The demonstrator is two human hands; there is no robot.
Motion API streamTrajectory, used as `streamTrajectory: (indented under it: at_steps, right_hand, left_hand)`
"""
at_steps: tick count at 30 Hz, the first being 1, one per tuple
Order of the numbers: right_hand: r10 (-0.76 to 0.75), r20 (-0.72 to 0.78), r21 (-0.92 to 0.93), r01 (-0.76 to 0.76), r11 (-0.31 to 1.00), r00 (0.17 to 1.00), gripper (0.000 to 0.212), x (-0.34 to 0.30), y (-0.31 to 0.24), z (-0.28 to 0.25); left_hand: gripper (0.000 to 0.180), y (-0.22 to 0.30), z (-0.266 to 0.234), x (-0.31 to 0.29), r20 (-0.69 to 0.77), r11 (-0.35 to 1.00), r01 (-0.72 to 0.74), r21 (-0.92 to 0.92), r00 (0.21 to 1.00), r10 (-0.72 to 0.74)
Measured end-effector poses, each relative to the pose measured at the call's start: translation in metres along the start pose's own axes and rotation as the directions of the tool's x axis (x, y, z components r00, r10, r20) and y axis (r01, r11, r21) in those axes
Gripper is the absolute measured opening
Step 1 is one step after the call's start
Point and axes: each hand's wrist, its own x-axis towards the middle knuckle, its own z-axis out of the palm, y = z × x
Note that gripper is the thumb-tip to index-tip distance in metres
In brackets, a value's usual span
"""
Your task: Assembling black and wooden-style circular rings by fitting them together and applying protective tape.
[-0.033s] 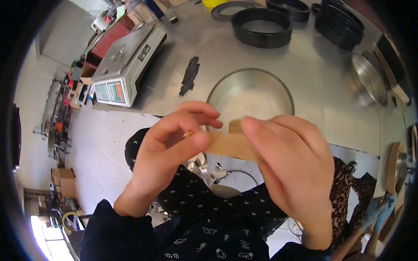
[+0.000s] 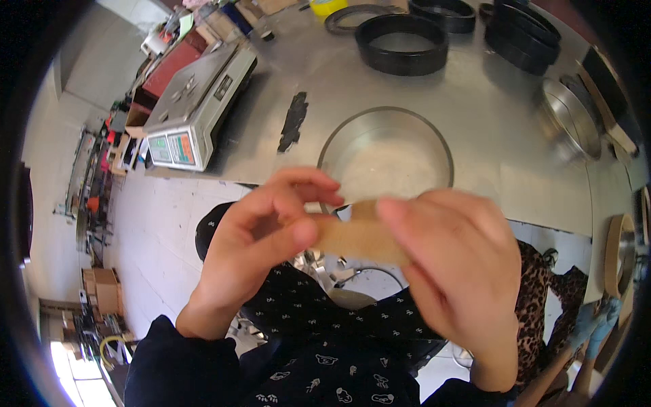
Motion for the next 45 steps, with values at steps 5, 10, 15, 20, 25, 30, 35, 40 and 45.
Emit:
streamTrajectory:
  at_steps: [5,10,15,20,25,30,35,40,45]
  right_hand:
    - [0.083,-0.112,0.238,-0.055,0.97,0.99,0.06,-0.026,-0.033,-0.01]
    - [0.205,-0.195,0.291,-0.143,0.946,0.959,0.055,-0.056,-0.049,0.02]
    - [0.504,0.245,0.467,-0.556,0.688,0.828,0.062,-0.104,-0.086,0.052]
    - [0.6,0.257,0.525,-0.631,0.571,0.758,0.049,-0.129,-0.098,0.083]
    - [0.82,0.222,0.878,-0.474,0.067,0.528,0.042,-0.156,-0.071,0.106]
    - [0.898,0.174,0.906,-0.422,0.014,0.404,0.054,-0.151,-0.018,0.151]
    - [0.872,0.09,0.979,-0.202,0.01,0.482,0.059,-0.125,0.011,0.179]
    - [0.863,0.048,0.99,-0.141,0.027,0.503,0.065,-0.123,0.021,0.187]
    - [0.868,0.025,0.968,-0.23,0.104,0.497,0.066,-0.127,0.025,0.19]
  left_hand:
    - [0.018,0.009,0.022,-0.016,0.235,0.894,0.345,-0.287,0.93,-0.284]
    - [0.019,-0.013,0.014,-0.022,0.257,0.954,0.227,-0.198,0.951,-0.173]
    - [0.02,-0.023,-0.024,-0.043,0.524,0.906,0.01,0.423,0.813,-0.254]
    - [0.025,-0.03,-0.026,-0.04,0.589,0.817,-0.137,0.559,0.76,-0.275]
    - [0.052,-0.019,-0.034,-0.007,0.51,0.452,-0.491,0.745,0.856,0.089]
    - [0.043,-0.048,-0.036,0.049,0.671,0.33,-0.739,0.587,0.672,0.312]
    - [0.028,-0.05,-0.037,0.059,0.757,0.321,-0.709,0.628,0.652,-0.039]
    - [0.027,-0.053,-0.034,0.064,0.797,0.304,-0.757,0.579,0.604,-0.013]
    - [0.024,-0.051,-0.034,0.066,0.771,0.365,-0.714,0.597,0.636,-0.017]
